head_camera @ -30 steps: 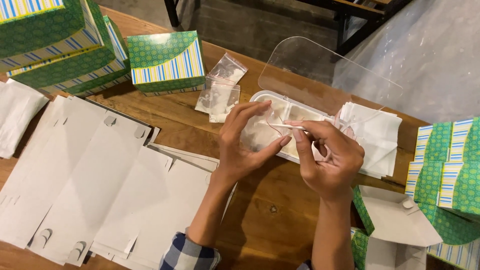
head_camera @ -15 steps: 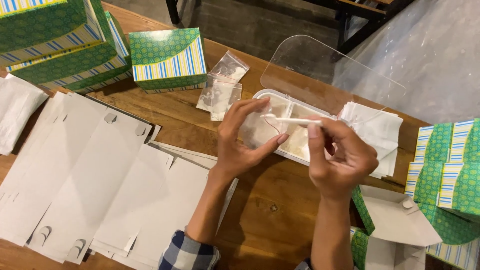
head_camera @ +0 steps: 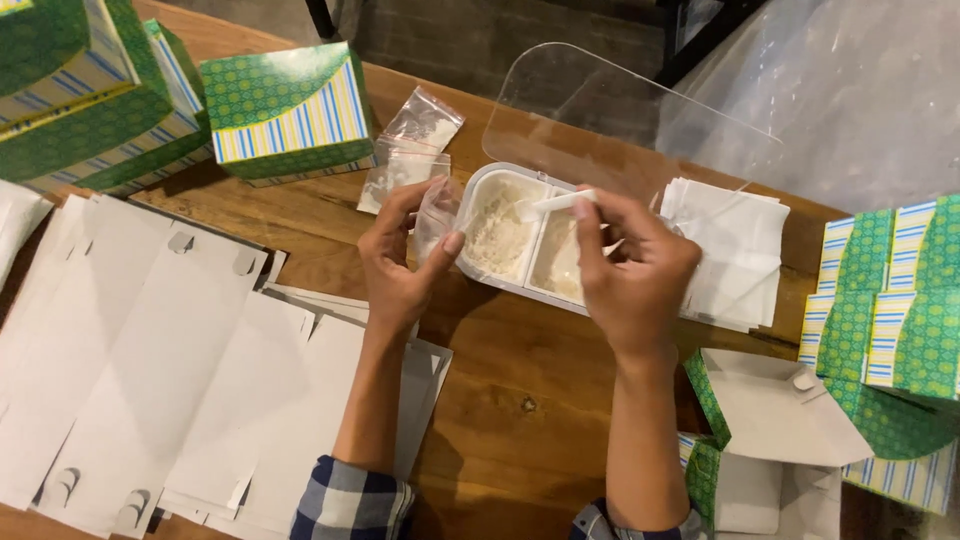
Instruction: The person assembles a small white cardboard box, scoops a white granular substance into a small plastic bag using a plastic spoon, seals the bag, and places it inside the box. The person then closes the box and stacks it with others. Finally, the person folds a flat white cardboard sheet into a box shape.
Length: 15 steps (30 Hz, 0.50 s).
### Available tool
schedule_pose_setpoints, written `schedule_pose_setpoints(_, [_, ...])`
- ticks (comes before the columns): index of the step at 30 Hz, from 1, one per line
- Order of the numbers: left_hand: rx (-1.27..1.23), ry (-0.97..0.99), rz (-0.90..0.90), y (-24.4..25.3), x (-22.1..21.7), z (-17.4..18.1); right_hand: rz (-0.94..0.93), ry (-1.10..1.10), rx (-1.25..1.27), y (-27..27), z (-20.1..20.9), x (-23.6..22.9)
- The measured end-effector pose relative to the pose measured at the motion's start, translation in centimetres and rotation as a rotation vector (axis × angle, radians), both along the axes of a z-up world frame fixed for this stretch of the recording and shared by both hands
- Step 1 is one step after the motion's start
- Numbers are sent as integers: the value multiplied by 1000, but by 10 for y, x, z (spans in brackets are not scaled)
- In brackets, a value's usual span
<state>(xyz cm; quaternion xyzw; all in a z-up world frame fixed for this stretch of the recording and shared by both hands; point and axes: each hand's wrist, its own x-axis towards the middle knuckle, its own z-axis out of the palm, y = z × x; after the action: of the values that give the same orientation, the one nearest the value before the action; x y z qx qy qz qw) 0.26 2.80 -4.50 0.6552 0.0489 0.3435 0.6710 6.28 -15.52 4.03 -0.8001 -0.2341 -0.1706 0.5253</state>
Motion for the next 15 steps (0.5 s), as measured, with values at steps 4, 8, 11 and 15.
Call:
schedule_pose_setpoints(4, [34, 29, -45, -1, 0, 2, -22, 9, -81, 1, -11, 5])
schedule_pose_setpoints(8, [33, 18, -48, -2, 2, -2, 5, -16, -153, 4, -14, 6])
schedule_pose_setpoints(11, [22, 8, -53, -2, 3, -5, 35, -58, -212, 7, -16, 8])
schedule_pose_setpoints(15, [5, -6, -63, -5, 3, -6, 80, -111, -288, 11, -22, 6])
